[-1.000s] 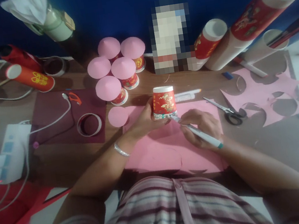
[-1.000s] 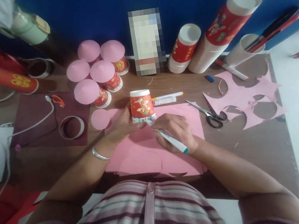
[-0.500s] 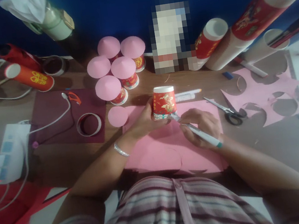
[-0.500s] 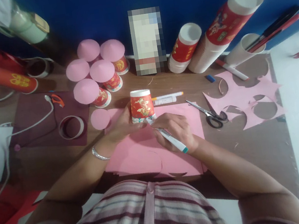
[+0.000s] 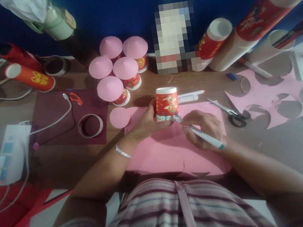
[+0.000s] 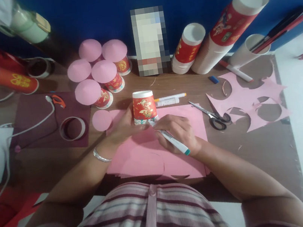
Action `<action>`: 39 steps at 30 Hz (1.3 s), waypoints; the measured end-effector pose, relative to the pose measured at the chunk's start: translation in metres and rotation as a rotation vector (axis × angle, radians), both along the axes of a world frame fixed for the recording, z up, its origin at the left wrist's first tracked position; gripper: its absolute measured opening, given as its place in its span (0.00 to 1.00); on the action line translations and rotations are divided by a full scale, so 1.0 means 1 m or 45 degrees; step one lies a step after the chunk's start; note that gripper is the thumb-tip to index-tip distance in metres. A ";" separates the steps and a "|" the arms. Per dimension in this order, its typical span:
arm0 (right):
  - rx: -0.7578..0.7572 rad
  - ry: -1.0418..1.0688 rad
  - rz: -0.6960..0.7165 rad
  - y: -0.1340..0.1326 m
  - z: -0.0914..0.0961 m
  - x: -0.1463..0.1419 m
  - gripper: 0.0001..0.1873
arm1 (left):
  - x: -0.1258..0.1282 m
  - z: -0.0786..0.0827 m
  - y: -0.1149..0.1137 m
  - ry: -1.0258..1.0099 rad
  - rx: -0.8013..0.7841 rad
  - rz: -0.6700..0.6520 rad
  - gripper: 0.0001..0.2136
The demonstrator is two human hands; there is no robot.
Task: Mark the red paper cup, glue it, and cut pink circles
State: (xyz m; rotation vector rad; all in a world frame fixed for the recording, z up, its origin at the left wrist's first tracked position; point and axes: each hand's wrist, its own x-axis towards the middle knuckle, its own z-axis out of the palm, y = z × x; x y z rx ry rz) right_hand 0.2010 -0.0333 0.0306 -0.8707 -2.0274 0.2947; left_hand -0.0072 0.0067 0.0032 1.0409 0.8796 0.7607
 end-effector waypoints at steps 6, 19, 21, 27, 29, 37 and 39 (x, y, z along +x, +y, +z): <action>0.001 0.011 0.026 0.001 -0.001 -0.001 0.05 | 0.000 0.002 0.000 0.012 -0.020 -0.008 0.38; 0.011 0.000 -0.026 0.001 -0.002 0.001 0.06 | 0.000 0.005 -0.002 0.020 -0.057 0.012 0.38; 0.005 0.008 -0.017 0.001 -0.001 0.001 0.06 | -0.001 0.004 -0.002 0.018 -0.042 0.005 0.38; 0.000 0.013 0.013 0.000 0.000 0.001 0.08 | -0.001 -0.002 -0.001 -0.014 -0.047 0.000 0.41; 0.013 0.023 0.024 0.001 0.000 0.002 0.08 | -0.001 -0.001 0.000 -0.008 -0.046 0.008 0.42; -0.001 -0.001 0.000 0.000 0.001 0.001 0.06 | -0.001 0.000 -0.001 -0.014 -0.040 -0.011 0.39; -0.002 -0.010 -0.002 0.000 0.001 0.001 0.06 | -0.001 0.000 -0.001 -0.005 -0.029 -0.003 0.39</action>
